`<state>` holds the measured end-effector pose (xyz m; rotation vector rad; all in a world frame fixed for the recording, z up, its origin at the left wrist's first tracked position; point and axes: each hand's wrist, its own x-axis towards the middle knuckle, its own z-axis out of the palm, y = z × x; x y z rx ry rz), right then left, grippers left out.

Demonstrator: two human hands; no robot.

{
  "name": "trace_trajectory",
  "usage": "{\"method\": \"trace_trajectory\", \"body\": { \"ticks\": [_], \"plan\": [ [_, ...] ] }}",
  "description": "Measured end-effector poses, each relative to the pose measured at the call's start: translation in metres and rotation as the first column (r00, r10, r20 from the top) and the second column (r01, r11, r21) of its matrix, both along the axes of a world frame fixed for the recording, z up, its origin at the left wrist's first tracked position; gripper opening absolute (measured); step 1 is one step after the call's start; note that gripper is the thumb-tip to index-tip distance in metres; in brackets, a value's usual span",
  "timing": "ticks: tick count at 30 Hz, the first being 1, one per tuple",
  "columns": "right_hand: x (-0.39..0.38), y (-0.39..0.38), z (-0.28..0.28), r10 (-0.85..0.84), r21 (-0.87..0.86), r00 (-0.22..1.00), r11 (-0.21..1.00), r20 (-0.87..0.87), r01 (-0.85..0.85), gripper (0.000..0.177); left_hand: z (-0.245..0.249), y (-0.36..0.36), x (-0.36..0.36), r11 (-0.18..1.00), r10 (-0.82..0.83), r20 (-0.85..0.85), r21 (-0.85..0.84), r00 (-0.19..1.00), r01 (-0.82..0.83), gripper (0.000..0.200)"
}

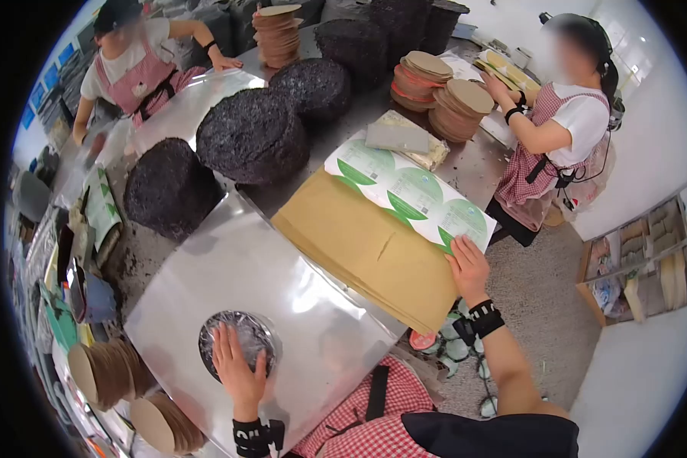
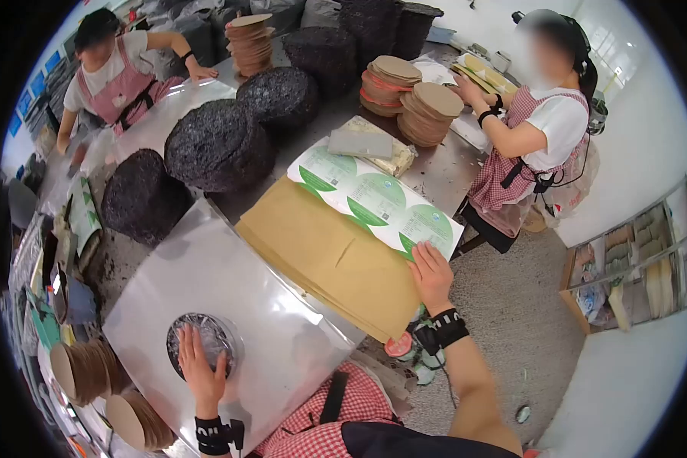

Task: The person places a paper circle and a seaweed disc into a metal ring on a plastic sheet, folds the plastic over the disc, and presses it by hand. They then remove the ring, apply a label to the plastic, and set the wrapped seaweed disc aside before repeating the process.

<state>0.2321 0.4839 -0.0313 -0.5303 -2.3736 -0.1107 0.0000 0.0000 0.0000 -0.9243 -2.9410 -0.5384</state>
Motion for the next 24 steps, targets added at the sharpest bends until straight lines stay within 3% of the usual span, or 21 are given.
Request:
{"method": "trace_trajectory", "body": {
  "ticks": [5,8,11,12,13,15,18,20,21,22,23,24],
  "plan": [
    [-0.003,0.0,0.004,0.04,-0.083,0.996,0.996,-0.076,-0.046,0.016,0.006,0.001,0.002,1.0,-0.007,-0.018,0.005,1.0,0.007,0.076],
    [-0.011,0.001,0.016,-0.17,-0.424,0.984,0.896,-0.056,0.131,0.011,0.002,-0.001,-0.001,1.0,-0.016,-0.036,0.019,0.999,0.017,0.075],
    [-0.006,0.022,0.026,-0.237,-0.621,0.971,0.765,-0.026,0.17,0.012,0.007,-0.001,0.001,1.0,-0.011,-0.034,0.014,0.999,0.012,0.077],
    [0.005,0.057,0.013,-0.318,-0.63,0.927,0.766,-0.199,0.127,0.015,0.007,0.005,0.001,0.999,-0.03,-0.017,0.031,0.999,0.03,0.077],
    [0.025,0.09,0.035,-0.39,-0.516,0.914,0.809,-0.114,0.282,0.025,0.01,0.007,0.001,0.999,-0.03,-0.003,0.034,1.0,0.03,0.078],
    [0.095,0.204,0.018,-0.51,-0.513,0.841,0.779,-0.18,0.362,0.026,0.012,0.005,0.0,0.999,0.004,0.028,0.032,1.0,-0.005,0.082],
    [0.101,0.227,0.061,-0.658,-0.559,0.702,0.702,-0.273,0.441,0.039,0.018,0.006,-0.002,0.995,0.077,0.051,0.052,0.996,-0.08,0.082],
    [0.034,0.146,0.064,-0.425,-0.424,0.854,0.862,-0.3,0.279,0.043,0.019,-0.002,0.002,0.999,0.032,-0.055,-0.03,0.998,-0.033,0.076],
    [-0.022,0.069,0.05,-0.174,-0.346,0.95,0.935,-0.257,0.078,0.04,0.017,-0.005,-0.001,0.997,-0.019,-0.091,-0.076,0.996,0.012,0.073],
    [-0.07,-0.011,0.037,0.113,-0.35,0.978,0.921,-0.177,-0.17,0.038,0.016,-0.006,0.003,0.997,-0.01,-0.054,-0.083,0.998,0.005,0.069],
    [-0.109,-0.088,0.029,0.395,-0.402,0.913,0.822,-0.106,-0.403,0.036,0.016,-0.005,0.003,0.996,-0.003,-0.031,-0.089,1.0,0.0,0.065],
    [-0.136,-0.153,0.024,0.632,-0.437,0.773,0.681,-0.057,-0.588,0.033,0.017,-0.005,0.003,0.996,0.002,-0.018,-0.093,1.0,-0.004,0.062]
  ]
}}
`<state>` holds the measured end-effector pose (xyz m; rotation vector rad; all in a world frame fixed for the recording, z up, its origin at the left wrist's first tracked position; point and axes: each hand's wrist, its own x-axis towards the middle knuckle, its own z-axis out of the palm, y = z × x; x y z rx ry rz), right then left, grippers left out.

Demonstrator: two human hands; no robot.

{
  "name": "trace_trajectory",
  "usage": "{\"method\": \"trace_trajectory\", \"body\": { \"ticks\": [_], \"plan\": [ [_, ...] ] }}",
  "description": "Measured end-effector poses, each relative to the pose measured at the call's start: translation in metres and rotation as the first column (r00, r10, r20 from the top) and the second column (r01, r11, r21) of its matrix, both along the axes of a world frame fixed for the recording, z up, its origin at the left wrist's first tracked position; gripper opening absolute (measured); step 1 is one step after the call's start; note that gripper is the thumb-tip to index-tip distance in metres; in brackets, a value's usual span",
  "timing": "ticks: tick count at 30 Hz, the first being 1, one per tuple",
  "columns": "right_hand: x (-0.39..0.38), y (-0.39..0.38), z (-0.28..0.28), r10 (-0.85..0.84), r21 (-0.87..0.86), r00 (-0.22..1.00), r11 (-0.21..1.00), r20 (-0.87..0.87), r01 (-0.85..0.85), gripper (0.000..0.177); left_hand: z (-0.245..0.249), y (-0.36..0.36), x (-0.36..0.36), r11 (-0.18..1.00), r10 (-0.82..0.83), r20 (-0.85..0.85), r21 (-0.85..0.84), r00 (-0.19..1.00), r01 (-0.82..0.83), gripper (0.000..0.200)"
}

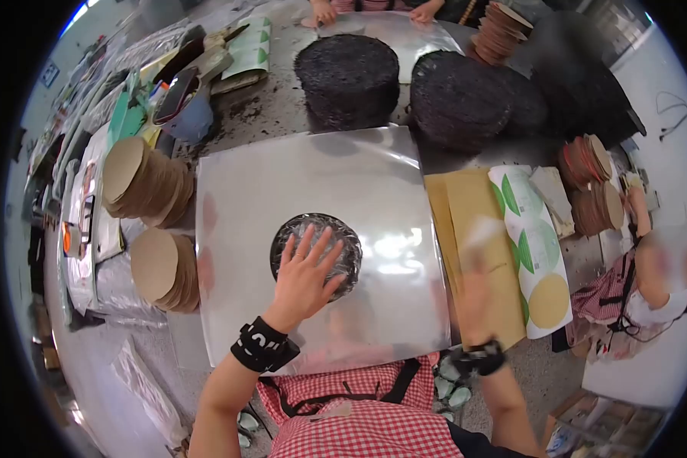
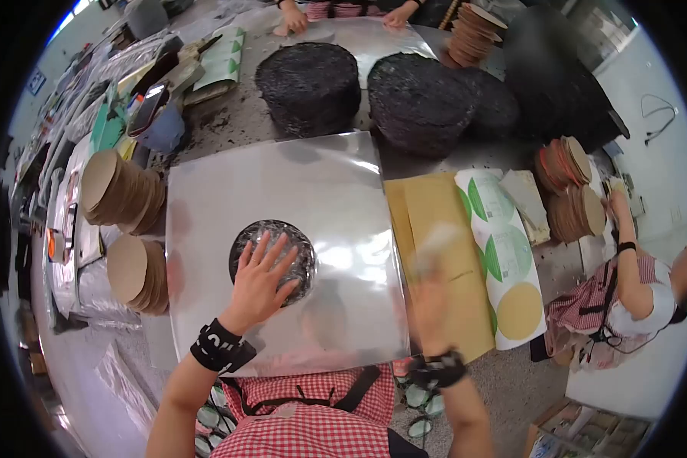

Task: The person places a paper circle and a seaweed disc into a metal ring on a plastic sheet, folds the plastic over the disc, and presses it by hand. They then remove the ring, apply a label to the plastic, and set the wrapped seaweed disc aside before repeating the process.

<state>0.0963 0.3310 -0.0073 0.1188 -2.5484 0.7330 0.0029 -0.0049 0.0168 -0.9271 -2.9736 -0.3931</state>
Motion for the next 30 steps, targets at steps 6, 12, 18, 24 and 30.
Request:
{"method": "trace_trajectory", "body": {
  "ticks": [6,12,18,24,30],
  "plan": [
    [-0.075,-0.138,0.026,0.576,0.054,0.812,0.811,0.095,-0.582,0.042,-0.016,-0.003,-0.005,0.917,-0.006,0.191,0.392,0.981,-0.07,0.052],
    [-0.096,-0.146,0.058,0.586,-0.053,0.776,0.805,0.233,-0.592,0.053,-0.028,-0.008,0.0,0.802,-0.009,0.284,0.575,0.959,-0.163,0.047],
    [-0.136,-0.174,0.014,0.7,-0.629,0.693,0.621,0.174,-0.469,0.069,0.002,-0.032,-0.012,0.729,-0.184,0.273,0.683,0.944,-0.055,0.035],
    [-0.126,-0.199,0.016,0.64,0.173,0.665,0.658,0.385,-0.733,0.075,-0.015,-0.077,0.022,0.41,0.399,0.542,0.617,0.74,-0.672,0.037],
    [-0.128,-0.205,0.015,0.578,0.226,0.682,0.665,0.447,-0.712,0.076,0.009,-0.037,0.022,0.748,0.433,0.2,0.465,0.879,-0.474,0.054]
  ]
}}
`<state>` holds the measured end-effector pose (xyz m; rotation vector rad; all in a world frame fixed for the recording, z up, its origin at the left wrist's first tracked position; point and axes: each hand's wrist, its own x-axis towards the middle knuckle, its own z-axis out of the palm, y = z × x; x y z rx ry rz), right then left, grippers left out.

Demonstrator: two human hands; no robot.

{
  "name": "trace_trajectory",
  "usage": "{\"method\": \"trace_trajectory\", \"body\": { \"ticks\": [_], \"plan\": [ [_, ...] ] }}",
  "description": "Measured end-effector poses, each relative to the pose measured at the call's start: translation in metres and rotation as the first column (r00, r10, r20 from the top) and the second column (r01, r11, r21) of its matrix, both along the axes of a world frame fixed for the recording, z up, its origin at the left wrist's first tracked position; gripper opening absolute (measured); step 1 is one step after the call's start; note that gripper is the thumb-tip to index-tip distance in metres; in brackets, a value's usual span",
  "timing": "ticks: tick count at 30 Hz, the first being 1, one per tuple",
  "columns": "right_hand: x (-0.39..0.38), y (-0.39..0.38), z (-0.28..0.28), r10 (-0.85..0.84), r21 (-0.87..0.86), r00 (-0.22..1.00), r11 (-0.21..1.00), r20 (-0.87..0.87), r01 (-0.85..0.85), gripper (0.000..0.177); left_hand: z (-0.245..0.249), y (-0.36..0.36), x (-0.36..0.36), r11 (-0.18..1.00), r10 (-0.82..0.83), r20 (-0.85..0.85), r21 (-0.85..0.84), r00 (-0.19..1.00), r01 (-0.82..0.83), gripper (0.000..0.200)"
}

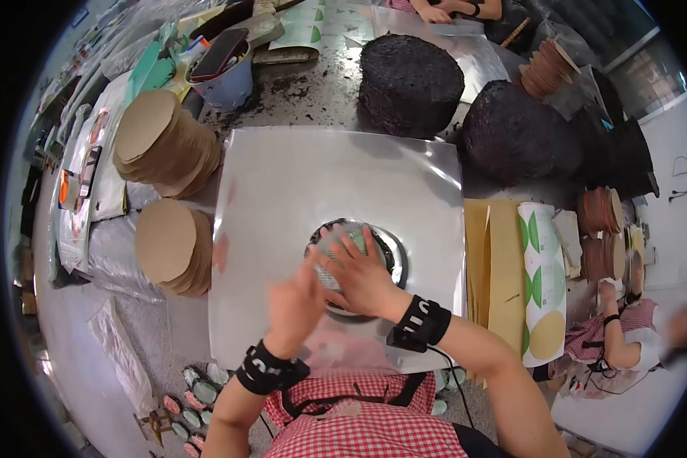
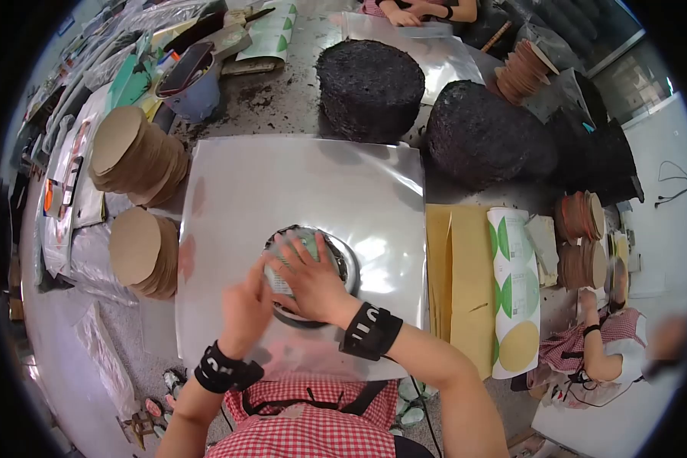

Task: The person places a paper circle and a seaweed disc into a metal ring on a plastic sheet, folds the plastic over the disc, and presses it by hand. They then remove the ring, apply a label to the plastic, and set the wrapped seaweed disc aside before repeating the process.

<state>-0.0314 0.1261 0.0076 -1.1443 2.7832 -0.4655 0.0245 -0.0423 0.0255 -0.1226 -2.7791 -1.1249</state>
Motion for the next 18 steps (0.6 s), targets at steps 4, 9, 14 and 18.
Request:
{"method": "trace_trajectory", "body": {
  "ticks": [4,9,14,18],
  "plan": [
    [0.009,0.018,-0.013,-0.061,-0.336,0.998,0.94,0.005,0.059,0.073,0.028,0.035,0.022,0.983,-0.042,-0.169,-0.181,0.985,0.011,0.061],
    [0.01,0.044,-0.005,-0.238,-0.381,0.807,0.786,0.54,0.486,0.062,0.038,0.049,0.06,0.955,-0.042,-0.146,-0.297,0.988,-0.003,0.061],
    [0.068,-0.006,0.008,0.15,-0.434,0.776,0.884,0.612,0.172,0.04,0.038,0.035,0.093,0.97,0.099,0.0,-0.222,0.995,-0.097,0.057],
    [0.062,0.019,0.018,0.008,-0.345,0.988,0.938,0.153,0.046,0.036,-0.01,0.005,0.099,0.983,0.162,0.21,0.054,0.964,-0.177,0.043]
  ]
}}
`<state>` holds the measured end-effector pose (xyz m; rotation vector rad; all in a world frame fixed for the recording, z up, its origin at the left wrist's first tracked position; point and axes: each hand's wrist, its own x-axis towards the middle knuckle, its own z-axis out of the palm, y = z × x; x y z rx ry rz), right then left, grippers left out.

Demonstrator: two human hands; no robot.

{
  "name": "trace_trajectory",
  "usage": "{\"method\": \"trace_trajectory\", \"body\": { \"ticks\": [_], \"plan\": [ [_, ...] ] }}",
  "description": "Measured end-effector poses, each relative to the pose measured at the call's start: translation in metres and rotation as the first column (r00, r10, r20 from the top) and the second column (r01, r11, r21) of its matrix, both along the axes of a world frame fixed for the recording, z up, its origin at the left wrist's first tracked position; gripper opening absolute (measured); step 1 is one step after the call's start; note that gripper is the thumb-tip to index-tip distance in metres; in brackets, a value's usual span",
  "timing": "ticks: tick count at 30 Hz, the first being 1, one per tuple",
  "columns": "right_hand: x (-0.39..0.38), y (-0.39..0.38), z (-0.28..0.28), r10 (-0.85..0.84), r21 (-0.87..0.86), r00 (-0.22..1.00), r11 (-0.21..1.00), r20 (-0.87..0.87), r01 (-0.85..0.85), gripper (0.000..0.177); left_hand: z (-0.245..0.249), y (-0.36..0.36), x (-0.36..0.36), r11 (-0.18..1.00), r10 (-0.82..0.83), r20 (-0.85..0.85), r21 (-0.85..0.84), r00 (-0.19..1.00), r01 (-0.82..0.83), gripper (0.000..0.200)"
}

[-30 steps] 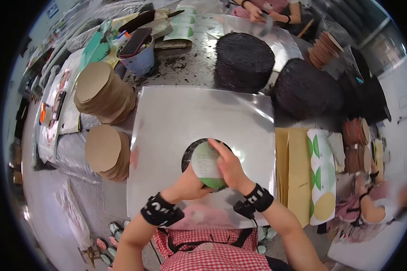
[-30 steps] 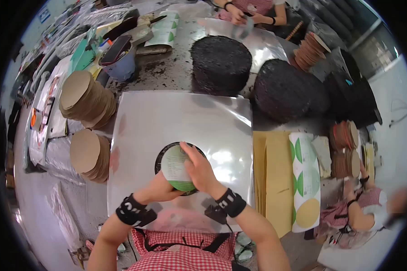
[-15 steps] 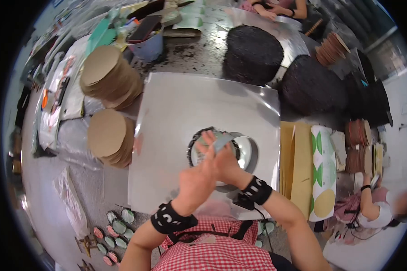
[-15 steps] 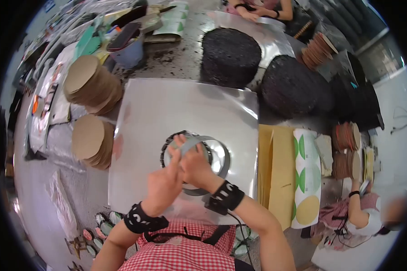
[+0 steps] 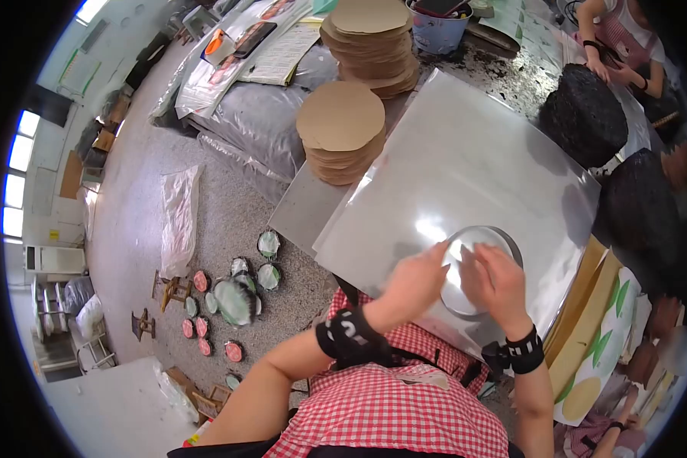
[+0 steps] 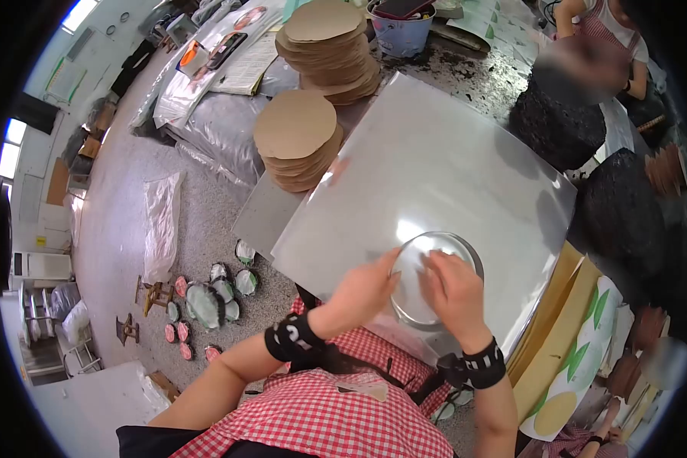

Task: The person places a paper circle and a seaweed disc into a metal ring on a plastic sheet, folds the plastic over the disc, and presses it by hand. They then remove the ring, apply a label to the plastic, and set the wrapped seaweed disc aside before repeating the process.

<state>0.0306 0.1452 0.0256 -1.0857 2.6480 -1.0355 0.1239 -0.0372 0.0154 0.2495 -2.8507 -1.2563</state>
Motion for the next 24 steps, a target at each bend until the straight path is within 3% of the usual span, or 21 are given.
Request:
{"method": "trace_trajectory", "body": {
  "ticks": [1,2,3,5,6,7,10,14,16,17,18,19,21,22,23,24],
  "plan": [
    [0.002,0.01,0.0,-0.013,-0.032,0.989,0.999,-0.145,0.009,0.036,-0.006,-0.018,0.001,0.989,0.01,0.015,0.149,1.0,-0.012,0.038],
    [0.005,0.027,0.0,0.006,0.061,0.976,0.998,-0.217,0.008,0.043,-0.011,-0.041,0.005,0.984,-0.074,-0.064,0.157,0.995,0.083,0.03],
    [0.015,0.035,0.001,-0.046,0.042,0.978,0.998,-0.201,0.056,0.049,-0.012,-0.068,0.009,0.971,-0.158,-0.143,0.159,0.977,0.181,0.023],
    [0.035,0.054,0.005,-0.157,0.009,0.971,0.987,-0.183,0.161,0.061,0.009,-0.117,0.009,0.917,-0.397,-0.233,-0.073,0.888,0.391,0.015],
    [0.047,0.068,-0.01,-0.202,-0.035,0.979,0.979,-0.013,0.201,0.067,0.015,-0.137,0.012,0.863,-0.505,-0.16,-0.071,0.848,0.5,0.016],
    [0.051,0.068,-0.016,-0.189,-0.025,0.981,0.982,-0.05,0.188,0.064,0.017,-0.152,0.011,0.79,-0.613,-0.087,-0.063,0.786,0.609,0.017],
    [0.07,0.059,-0.033,-0.201,-0.028,0.975,0.98,-0.095,0.199,0.048,0.004,-0.161,0.005,0.709,-0.693,0.075,-0.107,0.717,0.697,0.018],
    [0.09,0.05,-0.012,-0.091,-0.207,0.979,0.97,0.181,0.129,0.042,0.004,-0.161,0.003,0.703,-0.709,-0.024,-0.102,0.705,0.704,0.018],
    [0.102,0.035,0.002,0.055,-0.252,0.954,0.968,0.295,0.022,0.04,0.006,-0.162,-0.006,0.68,-0.723,0.082,-0.088,0.685,0.728,0.014],
    [0.104,0.025,0.001,0.135,-0.253,0.949,0.965,0.286,-0.061,0.041,0.008,-0.161,-0.012,0.666,-0.729,0.135,-0.082,0.671,0.741,0.012],
    [0.105,0.014,0.001,0.216,-0.257,0.936,0.956,0.278,-0.144,0.042,0.017,-0.151,-0.019,0.793,-0.609,0.077,0.079,0.789,0.605,0.004],
    [0.103,-0.001,-0.002,0.285,-0.214,0.943,0.945,0.173,-0.246,0.045,0.034,-0.146,-0.026,0.828,-0.559,0.04,0.079,0.828,0.555,0.005],
    [0.084,-0.008,0.009,0.233,-0.079,0.941,0.972,0.246,-0.22,0.047,0.065,-0.136,-0.034,0.888,-0.448,-0.038,0.093,0.893,0.449,0.008],
    [0.06,-0.007,0.038,0.093,0.018,0.909,0.994,0.407,-0.11,0.048,0.067,-0.136,-0.029,0.848,-0.522,-0.094,0.047,0.848,0.528,0.009],
    [0.054,0.011,-0.005,-0.044,-0.002,0.99,0.999,0.132,0.044,0.055,0.069,-0.13,-0.021,0.799,-0.601,-0.129,-0.089,0.789,0.595,0.008],
    [0.048,0.029,-0.047,-0.232,-0.044,0.963,0.973,-0.135,0.229,0.061,0.059,-0.125,-0.012,0.787,-0.617,-0.101,-0.12,0.781,0.606,0.008]
  ]
}}
